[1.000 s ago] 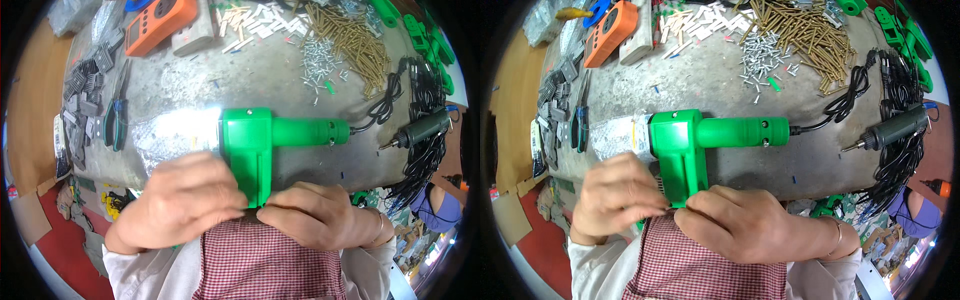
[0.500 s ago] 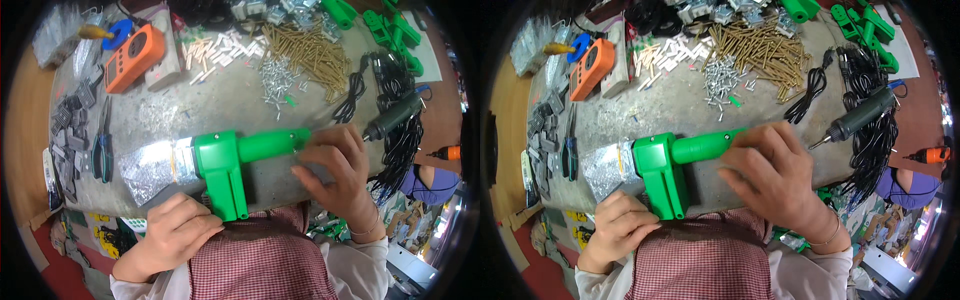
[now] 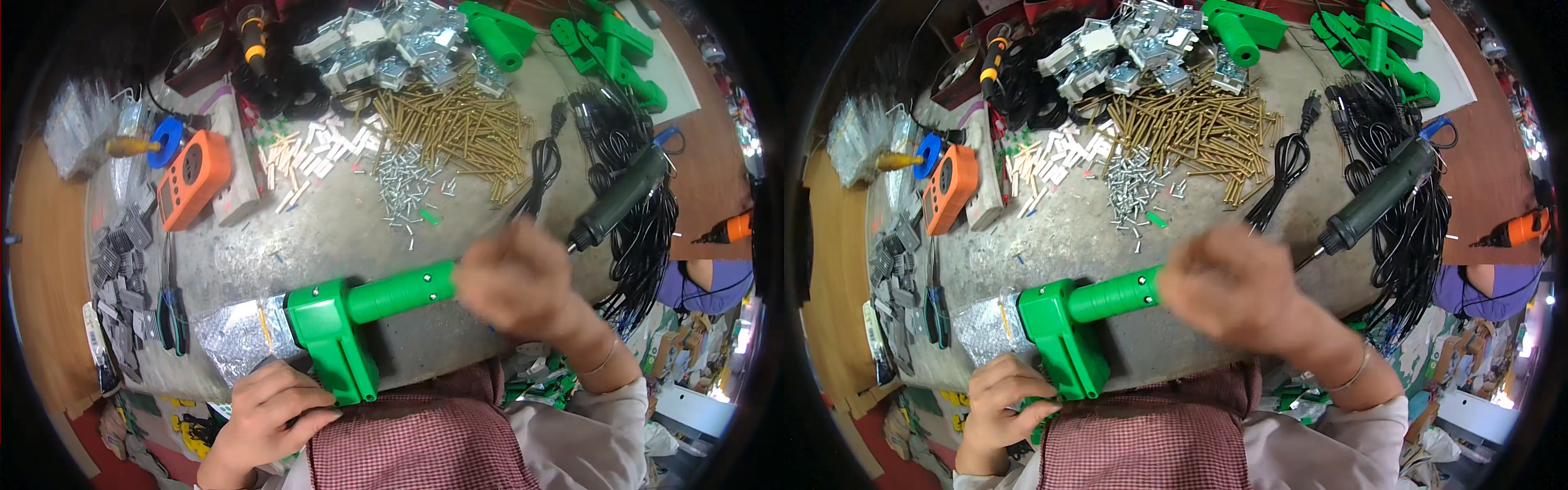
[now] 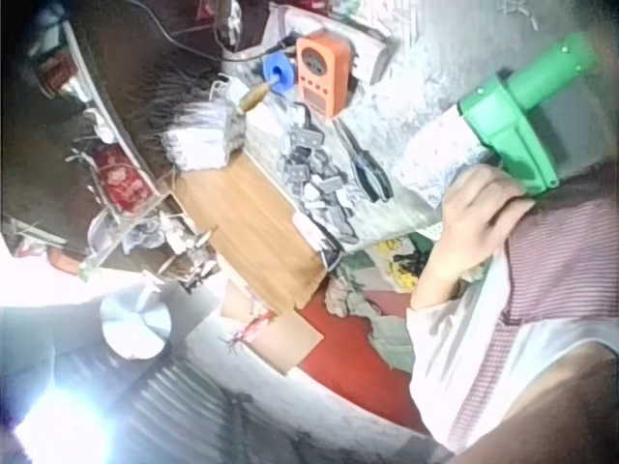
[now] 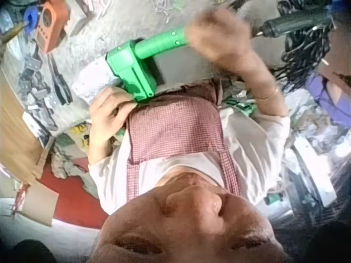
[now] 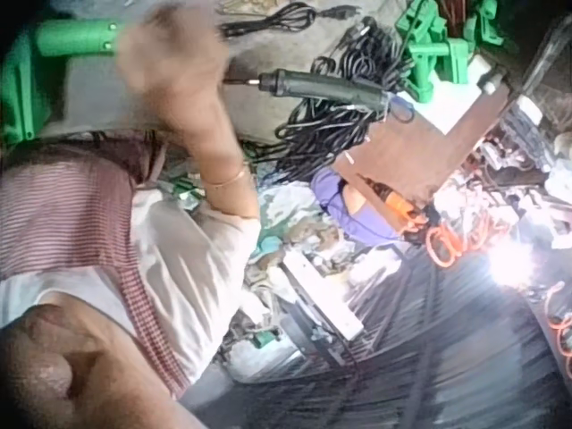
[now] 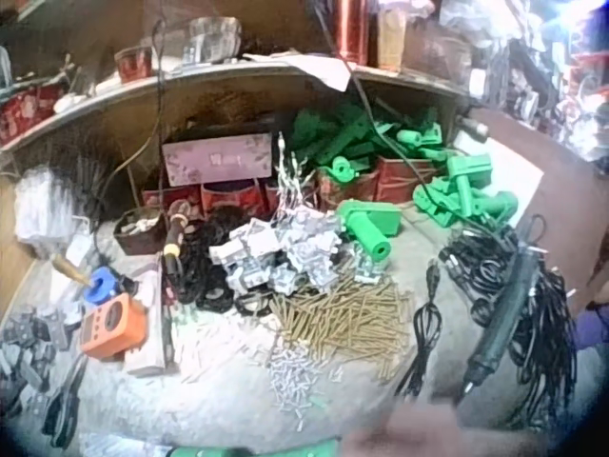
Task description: Soldering internal wiring and assembling the plastic housing of a handheld electronic tool.
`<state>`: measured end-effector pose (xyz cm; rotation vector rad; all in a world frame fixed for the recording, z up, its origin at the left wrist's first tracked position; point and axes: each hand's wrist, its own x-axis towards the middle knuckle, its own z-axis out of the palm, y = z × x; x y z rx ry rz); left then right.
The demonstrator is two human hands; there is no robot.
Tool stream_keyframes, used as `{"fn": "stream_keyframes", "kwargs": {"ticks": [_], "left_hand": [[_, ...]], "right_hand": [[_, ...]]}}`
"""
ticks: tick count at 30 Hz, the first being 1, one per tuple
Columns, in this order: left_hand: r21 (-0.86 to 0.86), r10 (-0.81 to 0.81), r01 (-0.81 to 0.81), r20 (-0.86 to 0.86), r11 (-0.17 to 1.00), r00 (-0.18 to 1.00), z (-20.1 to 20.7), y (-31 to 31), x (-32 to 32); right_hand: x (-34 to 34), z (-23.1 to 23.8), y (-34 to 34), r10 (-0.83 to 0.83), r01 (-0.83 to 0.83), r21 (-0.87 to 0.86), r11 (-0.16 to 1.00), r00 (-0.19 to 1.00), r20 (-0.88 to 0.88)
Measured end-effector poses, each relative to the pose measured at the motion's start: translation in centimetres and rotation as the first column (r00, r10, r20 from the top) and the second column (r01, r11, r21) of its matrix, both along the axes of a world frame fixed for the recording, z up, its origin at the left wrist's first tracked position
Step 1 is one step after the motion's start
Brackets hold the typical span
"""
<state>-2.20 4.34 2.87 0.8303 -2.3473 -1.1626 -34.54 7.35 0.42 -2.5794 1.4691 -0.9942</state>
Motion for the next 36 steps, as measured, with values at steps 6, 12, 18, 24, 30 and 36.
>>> {"fn": "stream_keyframes", "kwargs": {"ticks": [6, 12, 18, 24, 30, 36], "left_hand": [[-0.154, 0.026, -0.024, 0.01, 0.988, 1.0, 0.5, -1.5, -1.8], [-0.257, -0.025, 0.028, 0.019, 0.966, 1.0, 0.9, -1.6, -1.9], [-0.29, -0.044, 0.041, -0.003, 0.956, 0.999, 1.2, -2.1, -3.1], [-0.355, 0.011, -0.029, -0.051, 0.935, 0.999, 1.8, -3.1, -4.6], [-0.131, 0.218, -0.244, -0.186, 0.961, 0.958, 1.4, -5.1, -7.6], [0.053, 0.169, -0.162, -0.203, 0.985, 0.964, 2.6, -4.0, -9.3]], "right_hand": [[-3.8, -1.9, -6.8, -0.394, 0.408, -0.023, 0.913, 0.861, -0.321], [-3.6, -1.1, -8.2, -0.254, 0.355, 0.223, 0.908, 0.888, -0.383], [-3.9, -1.9, -8.0, -0.299, 0.405, 0.246, 0.881, 0.878, -0.375], [-4.1, -0.8, -8.8, -0.372, 0.408, 0.14, 0.902, 0.9, -0.226], [1.4, 3.0, -6.6, -0.382, -0.146, 0.49, 0.86, 0.454, 0.805], [5.8, 3.5, -2.2, -0.217, -0.183, 0.347, 0.92, 0.498, 0.84]]}}
